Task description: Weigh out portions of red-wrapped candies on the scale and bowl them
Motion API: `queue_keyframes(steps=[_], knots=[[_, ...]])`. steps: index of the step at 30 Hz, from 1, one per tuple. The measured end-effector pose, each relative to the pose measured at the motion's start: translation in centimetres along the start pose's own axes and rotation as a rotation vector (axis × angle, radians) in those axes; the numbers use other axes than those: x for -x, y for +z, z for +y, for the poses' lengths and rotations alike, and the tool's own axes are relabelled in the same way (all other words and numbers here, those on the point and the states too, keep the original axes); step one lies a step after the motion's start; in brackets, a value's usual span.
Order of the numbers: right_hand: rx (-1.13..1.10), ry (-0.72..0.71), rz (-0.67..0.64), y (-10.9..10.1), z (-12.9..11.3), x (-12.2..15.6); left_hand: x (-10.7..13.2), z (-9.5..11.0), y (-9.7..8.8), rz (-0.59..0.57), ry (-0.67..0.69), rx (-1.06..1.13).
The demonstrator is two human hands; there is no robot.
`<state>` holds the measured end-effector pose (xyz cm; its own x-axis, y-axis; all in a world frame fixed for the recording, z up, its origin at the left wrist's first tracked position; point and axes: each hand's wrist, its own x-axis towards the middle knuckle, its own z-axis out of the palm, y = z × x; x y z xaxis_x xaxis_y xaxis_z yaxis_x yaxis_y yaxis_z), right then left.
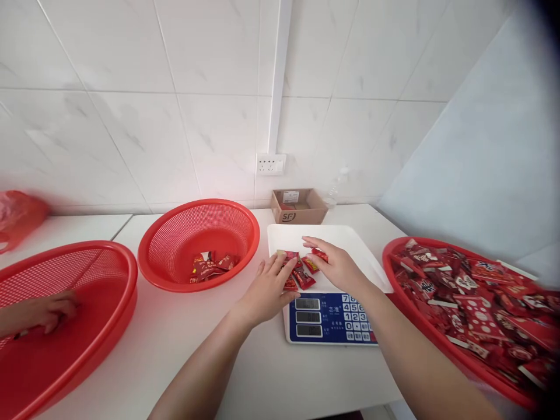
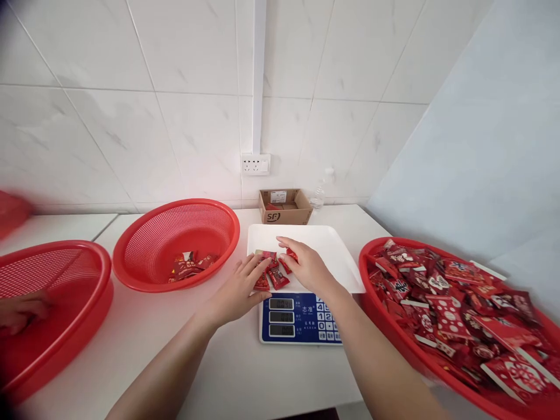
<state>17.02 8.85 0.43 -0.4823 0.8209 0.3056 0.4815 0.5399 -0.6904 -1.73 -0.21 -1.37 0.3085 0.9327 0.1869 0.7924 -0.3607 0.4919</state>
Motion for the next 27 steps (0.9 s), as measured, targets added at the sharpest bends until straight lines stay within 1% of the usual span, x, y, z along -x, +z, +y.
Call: queue_keyframes(steps=[2,5,7,11,13,16,18,21,24,25,27], knots=[[-0.014,0.052,0.025,0.0,0.3,0.4,0.0,-0.1,-0.1,-0.028,-0.016,-0.015],[-0.098,0.110,-0.088,-0.3,0.8,1.5,0.1,-0.1,-0.3,-0.038,-0.025,-0.011],[-0.125,0.110,-0.137,-0.6,1.1,2.3,0.2,-0.1,-0.5,-0.025,-0.029,0.006],[-0.066,0.102,-0.183,-0.4,1.2,3.3,0.3,-0.1,-0.9,0.004,-0.053,0.035],[-0.036,0.080,-0.229,0.0,0.8,3.5,0.4,-0.2,-1.1,0.033,-0.063,0.045],[-0.035,0.044,-0.242,0.5,-0.1,3.6,0.4,-0.3,-1.4,0.132,-0.056,0.076],[-0.072,0.052,-0.197,0.1,-0.5,3.7,0.5,-0.4,-1.9,0.223,-0.032,0.109],[-0.061,0.090,-0.040,-1.6,-0.6,4.5,0.9,-0.3,-2.7,0.372,0.013,0.146],[0.092,0.165,0.158,-4.7,0.2,6.1,1.3,-0.2,-3.7,0.515,0.027,0.187],[0.164,0.217,0.212,-5.9,0.7,6.8,1.5,-0.1,-3.9,0.560,0.027,0.204],[0.355,0.365,0.277,-8.3,2.1,8.6,1.8,0.0,-4.4,0.646,0.038,0.244]])
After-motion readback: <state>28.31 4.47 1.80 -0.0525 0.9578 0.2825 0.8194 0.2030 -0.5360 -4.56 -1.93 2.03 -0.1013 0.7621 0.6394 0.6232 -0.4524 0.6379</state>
